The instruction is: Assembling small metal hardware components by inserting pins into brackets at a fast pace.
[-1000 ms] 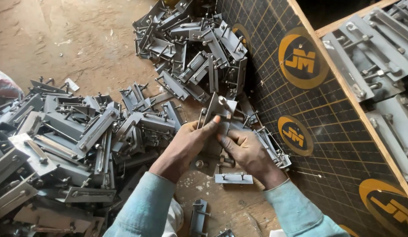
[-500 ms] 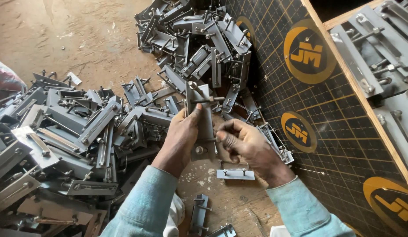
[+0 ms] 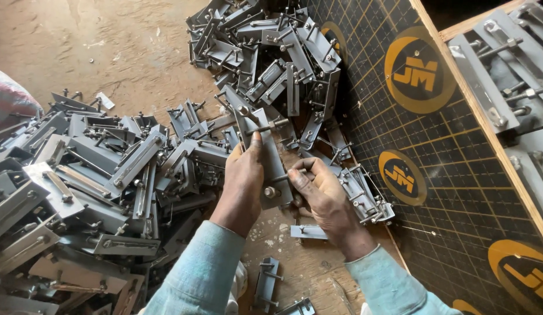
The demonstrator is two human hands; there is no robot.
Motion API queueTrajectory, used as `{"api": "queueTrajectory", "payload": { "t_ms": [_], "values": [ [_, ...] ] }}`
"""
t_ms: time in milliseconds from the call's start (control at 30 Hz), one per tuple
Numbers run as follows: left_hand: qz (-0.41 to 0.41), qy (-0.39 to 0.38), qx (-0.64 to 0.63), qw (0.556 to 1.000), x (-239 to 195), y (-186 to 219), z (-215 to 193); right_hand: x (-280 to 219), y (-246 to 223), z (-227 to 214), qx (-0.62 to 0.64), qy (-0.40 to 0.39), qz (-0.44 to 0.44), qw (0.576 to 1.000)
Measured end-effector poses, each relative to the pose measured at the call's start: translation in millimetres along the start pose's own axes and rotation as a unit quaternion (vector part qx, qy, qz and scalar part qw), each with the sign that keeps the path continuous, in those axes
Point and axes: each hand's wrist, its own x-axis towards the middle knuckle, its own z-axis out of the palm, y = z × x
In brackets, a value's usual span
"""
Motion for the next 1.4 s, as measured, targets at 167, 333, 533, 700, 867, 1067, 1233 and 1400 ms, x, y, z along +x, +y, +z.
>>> {"api": "queueTrajectory", "payload": {
  "t_ms": [167,333,533,700,867,1067,1233,1400],
  "values": [
    [-0.004,-0.012,0.048,0.999,6.8,-19.7,9.3,5.6,14.3,-3.0,-0.074,0.076,0.045,0.993],
    [0.006,-0.018,-0.015,1.000,-22.8,2.7,6.3,-8.6,-14.0,5.4,-0.014,0.016,0.003,1.000],
    [0.033,-0.017,-0.008,0.999,-0.1,-13.5,11.2,0.0,-8.6,11.9,0.023,0.020,-0.027,0.999],
    [0.070,-0.052,0.023,0.996,-5.0,-19.0,13.2,-12.7,-21.8,11.0,-0.108,0.039,0.002,0.993],
    [0.098,-0.031,0.007,0.995,-14.1,-0.9,8.6,-6.4,-12.3,9.0,0.029,0.007,-0.034,0.999],
    [0.101,-0.016,0.115,0.988,-18.2,-11.3,15.2,-1.5,-18.2,15.5,-0.058,0.101,0.066,0.991],
    [0.099,-0.027,0.131,0.986,-22.7,-11.6,19.6,13.3,4.7,-27.6,-0.185,0.109,-0.023,0.976],
    [0.101,-0.119,0.189,0.970,-33.7,-18.0,27.9,13.1,-9.0,-34.8,-0.089,0.078,-0.102,0.988]
  ]
}}
